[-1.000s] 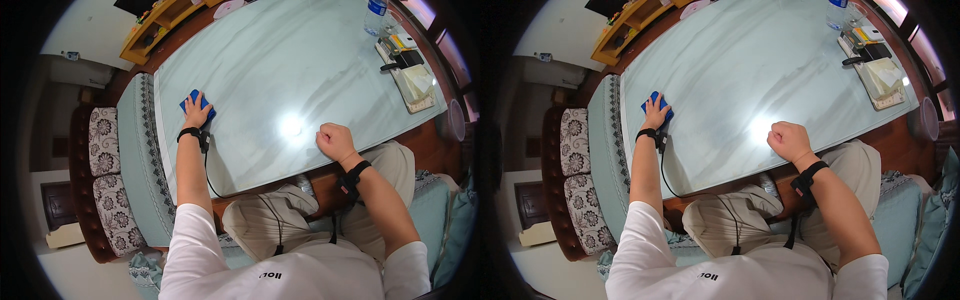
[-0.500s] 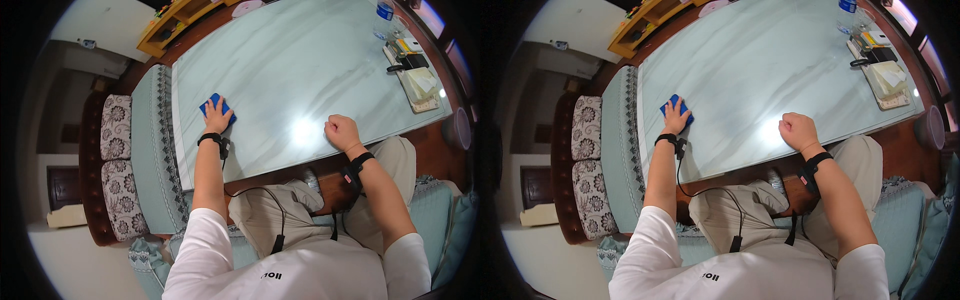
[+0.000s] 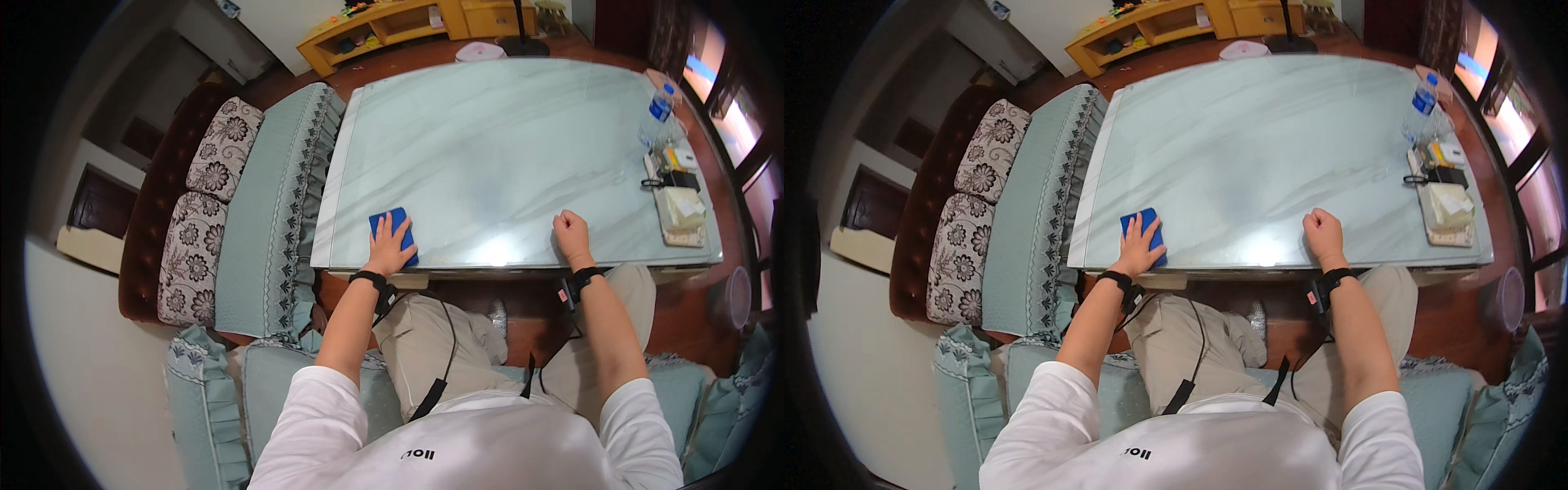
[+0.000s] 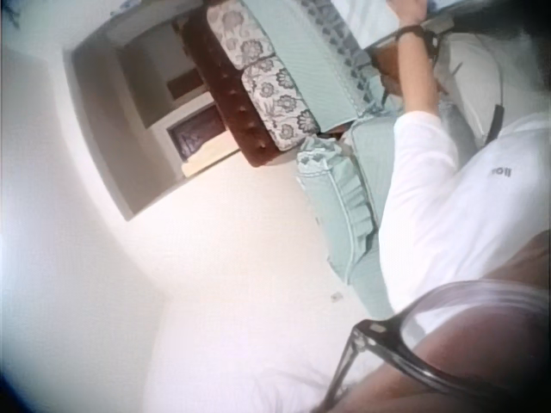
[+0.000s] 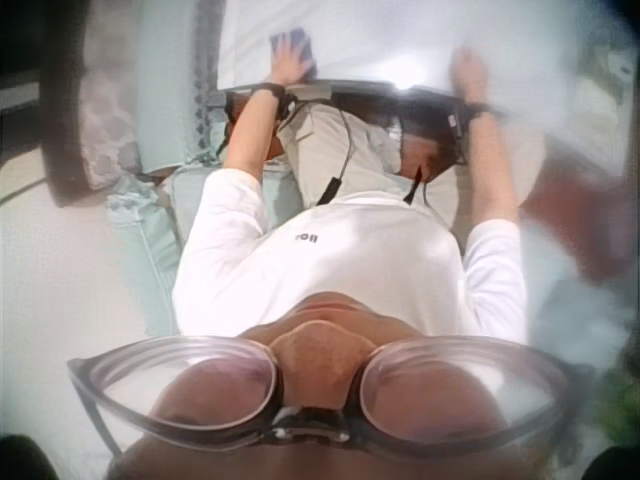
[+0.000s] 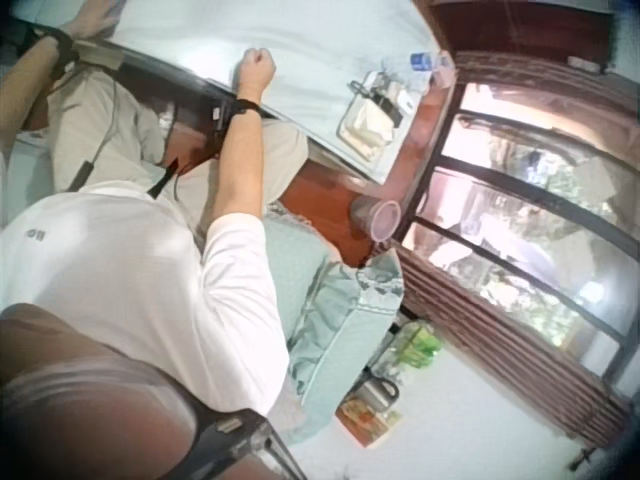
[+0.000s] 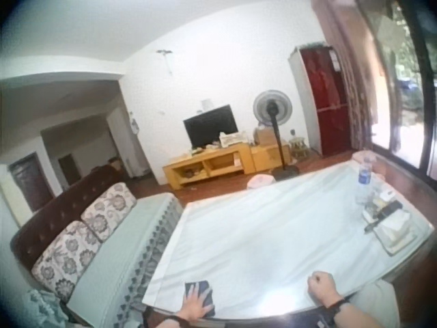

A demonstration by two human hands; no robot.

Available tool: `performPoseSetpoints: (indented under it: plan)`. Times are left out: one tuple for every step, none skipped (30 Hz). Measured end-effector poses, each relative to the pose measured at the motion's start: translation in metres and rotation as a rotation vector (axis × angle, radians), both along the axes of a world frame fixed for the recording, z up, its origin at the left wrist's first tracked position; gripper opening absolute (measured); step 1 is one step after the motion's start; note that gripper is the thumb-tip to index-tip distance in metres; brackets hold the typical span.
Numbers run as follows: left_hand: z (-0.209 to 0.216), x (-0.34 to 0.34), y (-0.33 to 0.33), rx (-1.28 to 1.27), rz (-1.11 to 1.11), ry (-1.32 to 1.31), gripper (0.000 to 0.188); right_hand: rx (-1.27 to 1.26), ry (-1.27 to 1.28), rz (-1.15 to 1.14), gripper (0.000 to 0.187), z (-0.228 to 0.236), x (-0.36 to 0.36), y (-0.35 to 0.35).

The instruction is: The person wipes the surface of a table with a cloth, moving it across the table top and then along the edge.

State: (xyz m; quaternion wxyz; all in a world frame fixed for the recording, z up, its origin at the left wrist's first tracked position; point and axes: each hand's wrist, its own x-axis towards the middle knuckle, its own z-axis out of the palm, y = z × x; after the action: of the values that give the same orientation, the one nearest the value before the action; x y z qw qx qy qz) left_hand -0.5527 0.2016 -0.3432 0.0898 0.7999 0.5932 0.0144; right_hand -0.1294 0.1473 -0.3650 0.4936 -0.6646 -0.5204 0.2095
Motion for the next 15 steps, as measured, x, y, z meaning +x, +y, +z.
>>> performPoseSetpoints:
  plan:
    - [0.001,-0.001,-0.008,-0.001,0.001,-0.003,0.072,0.033,0.058,-0.040,0.030,0.000,0.001,0.003]
    - [0.001,-0.001,-0.014,-0.002,0.006,0.001,0.072,0.045,0.152,-0.054,0.029,0.000,0.002,0.006]
    - [0.003,-0.002,-0.019,0.006,0.019,-0.016,0.072,0.052,0.136,-0.041,0.029,-0.002,-0.002,0.009]
    - [0.005,0.000,-0.024,-0.009,0.016,-0.011,0.072,0.101,0.205,-0.034,0.029,-0.002,-0.007,0.012]
    - [0.006,0.001,-0.028,-0.025,0.011,-0.007,0.072,0.147,0.274,-0.027,0.028,-0.003,-0.013,0.015]
    - [0.007,0.002,-0.030,-0.020,0.019,-0.023,0.072,0.163,0.272,0.006,0.028,-0.008,-0.022,0.020]
    - [0.009,0.002,-0.031,-0.054,0.017,-0.031,0.072,0.140,0.277,0.057,0.029,-0.008,-0.032,0.024]
    - [0.009,0.003,-0.031,-0.090,0.013,-0.038,0.071,0.120,0.239,0.105,0.030,-0.008,-0.041,0.029]
    - [0.009,-0.005,-0.036,-0.088,0.037,-0.041,0.071,0.099,0.250,0.174,0.031,0.003,-0.065,0.029]
    - [0.010,-0.004,-0.036,-0.105,0.033,-0.032,0.072,0.072,0.239,0.236,0.032,0.006,-0.075,0.032]
    - [0.011,-0.005,-0.035,-0.124,0.028,-0.020,0.072,0.043,0.228,0.298,0.033,0.009,-0.081,0.036]
    - [0.011,-0.004,-0.035,-0.122,0.035,-0.027,0.072,0.044,0.222,0.306,0.033,0.009,-0.083,0.040]
    - [0.011,-0.003,-0.034,-0.123,0.021,-0.024,0.072,0.023,0.232,0.310,0.033,0.008,-0.085,0.044]
    - [0.010,-0.002,-0.033,-0.127,0.007,-0.018,0.072,0.001,0.243,0.314,0.034,0.006,-0.086,0.047]
    - [0.012,-0.003,-0.033,-0.134,0.016,-0.016,0.072,-0.007,0.247,0.321,0.034,0.003,-0.088,0.048]
